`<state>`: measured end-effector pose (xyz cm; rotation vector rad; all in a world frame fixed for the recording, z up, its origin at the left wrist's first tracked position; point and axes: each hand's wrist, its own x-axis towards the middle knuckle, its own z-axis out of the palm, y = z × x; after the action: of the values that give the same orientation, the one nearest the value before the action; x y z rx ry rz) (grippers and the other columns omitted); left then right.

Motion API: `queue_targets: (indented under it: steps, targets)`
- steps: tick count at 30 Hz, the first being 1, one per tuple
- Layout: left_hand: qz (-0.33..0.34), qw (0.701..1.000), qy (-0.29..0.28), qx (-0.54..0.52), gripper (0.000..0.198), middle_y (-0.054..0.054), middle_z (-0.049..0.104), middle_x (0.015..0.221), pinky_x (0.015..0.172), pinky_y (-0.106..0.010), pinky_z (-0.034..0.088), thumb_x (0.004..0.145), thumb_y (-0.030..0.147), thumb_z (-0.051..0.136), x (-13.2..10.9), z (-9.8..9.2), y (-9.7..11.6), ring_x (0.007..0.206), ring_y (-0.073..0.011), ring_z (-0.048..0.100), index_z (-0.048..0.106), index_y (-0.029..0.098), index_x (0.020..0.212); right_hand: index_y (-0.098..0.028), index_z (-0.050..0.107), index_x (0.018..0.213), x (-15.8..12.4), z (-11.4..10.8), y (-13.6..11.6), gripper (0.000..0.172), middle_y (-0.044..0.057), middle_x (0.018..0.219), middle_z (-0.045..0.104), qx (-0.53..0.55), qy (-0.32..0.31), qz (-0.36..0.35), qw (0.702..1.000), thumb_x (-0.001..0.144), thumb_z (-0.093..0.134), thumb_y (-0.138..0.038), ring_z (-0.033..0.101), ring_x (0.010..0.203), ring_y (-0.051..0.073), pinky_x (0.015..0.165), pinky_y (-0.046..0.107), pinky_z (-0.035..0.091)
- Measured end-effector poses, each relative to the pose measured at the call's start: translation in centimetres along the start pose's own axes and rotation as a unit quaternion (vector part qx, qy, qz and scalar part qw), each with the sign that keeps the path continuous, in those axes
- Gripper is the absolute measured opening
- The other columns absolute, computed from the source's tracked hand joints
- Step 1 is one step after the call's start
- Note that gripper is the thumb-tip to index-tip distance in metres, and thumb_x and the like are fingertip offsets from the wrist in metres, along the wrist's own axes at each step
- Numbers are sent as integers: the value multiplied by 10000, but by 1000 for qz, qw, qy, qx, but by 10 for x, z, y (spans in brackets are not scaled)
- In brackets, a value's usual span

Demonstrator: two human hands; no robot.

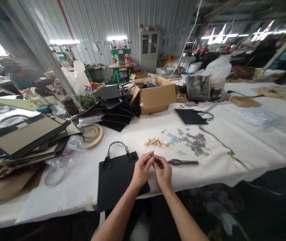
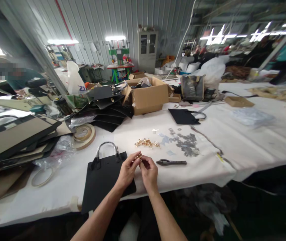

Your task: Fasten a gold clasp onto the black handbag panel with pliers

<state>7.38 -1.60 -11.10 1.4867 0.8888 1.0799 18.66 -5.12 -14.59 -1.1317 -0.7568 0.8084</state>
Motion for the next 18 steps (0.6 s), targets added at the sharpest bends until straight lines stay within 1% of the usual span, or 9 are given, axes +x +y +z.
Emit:
queue_targets:
  steps: [2,4,8,11,14,18]
  targets:
    - [-15,1000,7,12,360,-100,712,1331,1121,-387,480,999,368,604,0,-10,0,1234,-234,659,684,223,1319,-242,744,1061,-4,4,-7,255,75,1115,767,-10,-55,-11,998,865,789,-398,721,1064,245,992,400,588]
    - [-12,999,1,33,343,-95,713,1324,1123,-387,476,1009,372,587,0,-18,0,1231,-234,658,683,229,1305,-254,733,1118,-6,7,-12,254,78,1173,742,-25,-82,-31,996,902,750,-386,701,1114,247,1009,391,578]
    - [28,996,-16,81,292,-91,716,1271,1093,-374,488,1020,375,564,-2,-23,2,1195,-238,658,717,239,1228,-271,718,1156,-9,8,-11,237,87,1207,698,-71,-66,-87,991,940,707,-370,675,1125,242,994,389,583]
    - [41,995,-13,90,287,-96,718,1222,1039,-364,512,1019,357,561,-5,-22,2,1127,-236,673,732,243,1219,-275,728,1136,-9,6,-7,219,103,1282,638,-105,-39,-121,986,944,706,-379,635,1190,253,989,395,589]
    - [48,995,-4,92,303,-87,711,1168,976,-339,522,1017,329,562,-7,-22,-1,1067,-220,674,726,259,1261,-274,734,1103,-9,5,-5,199,98,1242,645,-106,-34,-118,987,947,703,-392,642,1169,251,987,398,588]
    - [35,996,28,82,323,-59,709,1051,904,-321,529,983,359,630,-9,-23,-5,957,-205,670,713,272,1283,-270,724,1085,-10,4,-7,183,72,1112,710,-96,-47,-89,990,954,696,-395,695,1047,233,969,397,590]
